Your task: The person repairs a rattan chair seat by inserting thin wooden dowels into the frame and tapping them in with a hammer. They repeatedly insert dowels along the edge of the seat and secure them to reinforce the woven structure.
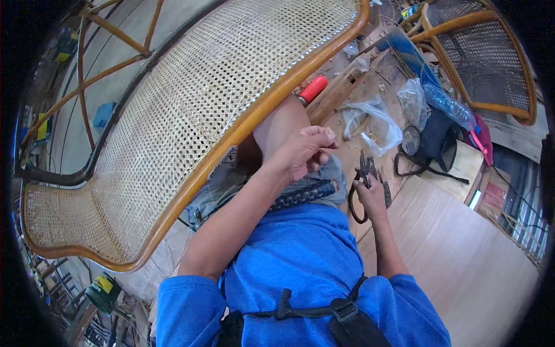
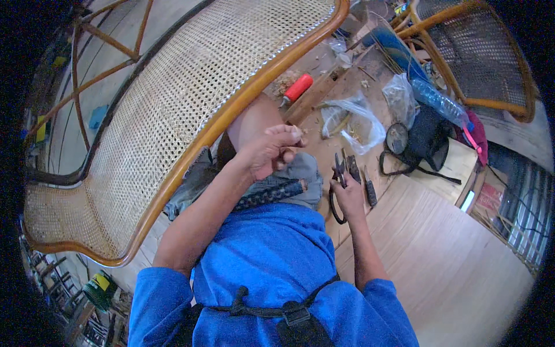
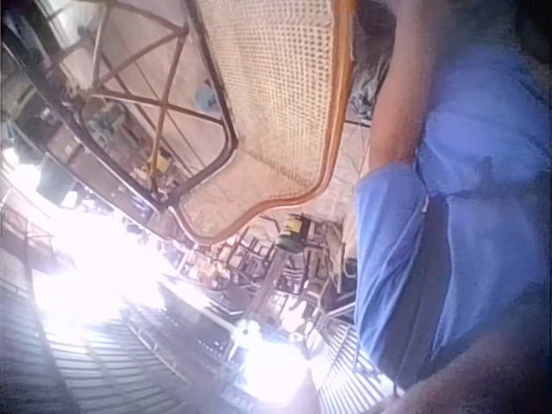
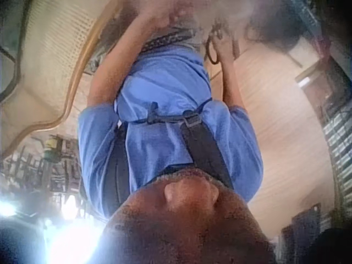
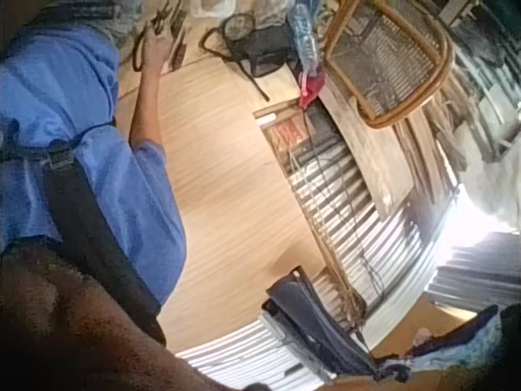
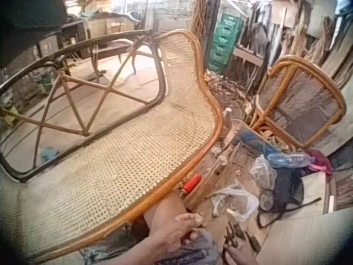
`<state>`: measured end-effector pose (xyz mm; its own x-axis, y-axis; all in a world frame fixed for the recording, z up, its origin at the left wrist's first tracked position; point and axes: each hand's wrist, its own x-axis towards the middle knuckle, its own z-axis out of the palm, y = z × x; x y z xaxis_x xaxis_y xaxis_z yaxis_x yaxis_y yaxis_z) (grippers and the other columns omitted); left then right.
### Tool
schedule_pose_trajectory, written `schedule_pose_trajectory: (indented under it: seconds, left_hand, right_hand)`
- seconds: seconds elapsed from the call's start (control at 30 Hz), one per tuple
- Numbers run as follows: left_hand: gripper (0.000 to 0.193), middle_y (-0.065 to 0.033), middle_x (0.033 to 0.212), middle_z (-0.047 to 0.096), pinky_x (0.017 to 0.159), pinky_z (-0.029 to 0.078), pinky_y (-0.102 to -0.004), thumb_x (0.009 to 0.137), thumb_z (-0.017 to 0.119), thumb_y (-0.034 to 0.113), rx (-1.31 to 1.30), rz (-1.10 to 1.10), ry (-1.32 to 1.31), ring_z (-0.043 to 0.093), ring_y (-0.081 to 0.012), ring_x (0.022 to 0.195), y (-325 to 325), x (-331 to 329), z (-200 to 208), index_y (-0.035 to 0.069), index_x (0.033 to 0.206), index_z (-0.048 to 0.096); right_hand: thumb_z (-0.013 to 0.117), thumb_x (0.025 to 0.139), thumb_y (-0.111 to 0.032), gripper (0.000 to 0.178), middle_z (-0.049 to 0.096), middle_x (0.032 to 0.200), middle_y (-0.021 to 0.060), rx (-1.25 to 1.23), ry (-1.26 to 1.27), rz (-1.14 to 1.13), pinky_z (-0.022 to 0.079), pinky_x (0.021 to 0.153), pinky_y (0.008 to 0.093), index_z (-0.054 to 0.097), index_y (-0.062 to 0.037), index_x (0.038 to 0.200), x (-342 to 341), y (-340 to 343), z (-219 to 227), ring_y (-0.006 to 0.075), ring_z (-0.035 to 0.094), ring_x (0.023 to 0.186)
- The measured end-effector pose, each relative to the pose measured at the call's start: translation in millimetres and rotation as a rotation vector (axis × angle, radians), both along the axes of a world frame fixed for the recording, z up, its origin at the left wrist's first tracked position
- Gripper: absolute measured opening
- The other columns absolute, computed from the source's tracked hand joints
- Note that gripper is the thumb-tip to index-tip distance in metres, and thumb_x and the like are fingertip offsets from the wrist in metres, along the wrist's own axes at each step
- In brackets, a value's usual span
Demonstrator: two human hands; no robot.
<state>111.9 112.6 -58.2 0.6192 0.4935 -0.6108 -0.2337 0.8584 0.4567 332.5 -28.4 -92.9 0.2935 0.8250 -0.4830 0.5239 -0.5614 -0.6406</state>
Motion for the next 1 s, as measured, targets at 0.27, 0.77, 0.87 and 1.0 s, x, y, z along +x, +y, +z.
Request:
schedule_pose_trajectory:
  seconds: [0.27, 0.77, 0.87, 1.0]
  left_hand:
    - [0.015, 0.0023, 0.076, 0.060, 0.036, 0.033, -0.0165, 0.085, 0.062, 0.023, 0.061, -0.013, 0.003, 0.051, -0.0028, 0.051, -2.9, 3.4, -6.2, 0.010, 0.091, 0.056]
    - [0.013, 0.0036, 0.064, 0.055, 0.042, 0.037, -0.0170, 0.084, 0.062, 0.020, 0.271, -0.115, 0.090, 0.050, -0.0041, 0.051, -10.6, 3.9, -6.7, 0.008, 0.086, 0.058]
    - [0.012, 0.0034, 0.063, 0.054, 0.041, 0.036, -0.0176, 0.083, 0.063, 0.019, 0.304, -0.126, 0.105, 0.048, -0.0042, 0.050, -12.4, 4.1, -10.0, 0.008, 0.085, 0.059]
    - [0.011, 0.0035, 0.062, 0.053, 0.041, 0.035, -0.0183, 0.083, 0.063, 0.017, 0.355, -0.153, 0.184, 0.046, -0.0042, 0.049, -13.9, 4.2, -9.4, 0.007, 0.084, 0.059]
  right_hand:
    - [0.046, 0.091, -0.034, 0.039, 0.059, 0.095, 0.0173, 0.044, 0.053, 0.067, 0.044, 0.080, 0.0369, 0.049, 0.0004, 0.109, -6.6, 11.0, -1.4, 0.0320, 0.058, 0.090]
    - [0.037, 0.090, -0.056, 0.061, 0.058, 0.085, 0.0267, 0.079, -0.063, 0.347, 0.043, 0.071, 0.0457, 0.051, 0.0024, 0.098, -60.4, 59.5, 62.7, 0.0434, 0.057, 0.084]
    - [0.038, 0.090, -0.055, 0.060, 0.058, 0.082, 0.0268, 0.093, -0.088, 0.350, 0.043, 0.070, 0.0461, 0.052, 0.0023, 0.096, -63.3, 58.2, 62.2, 0.0433, 0.057, 0.082]
    - [0.039, 0.091, -0.053, 0.057, 0.056, 0.076, 0.0261, 0.137, -0.069, 0.342, 0.043, 0.067, 0.0454, 0.053, 0.0023, 0.089, -58.7, 55.4, 56.9, 0.0428, 0.056, 0.076]
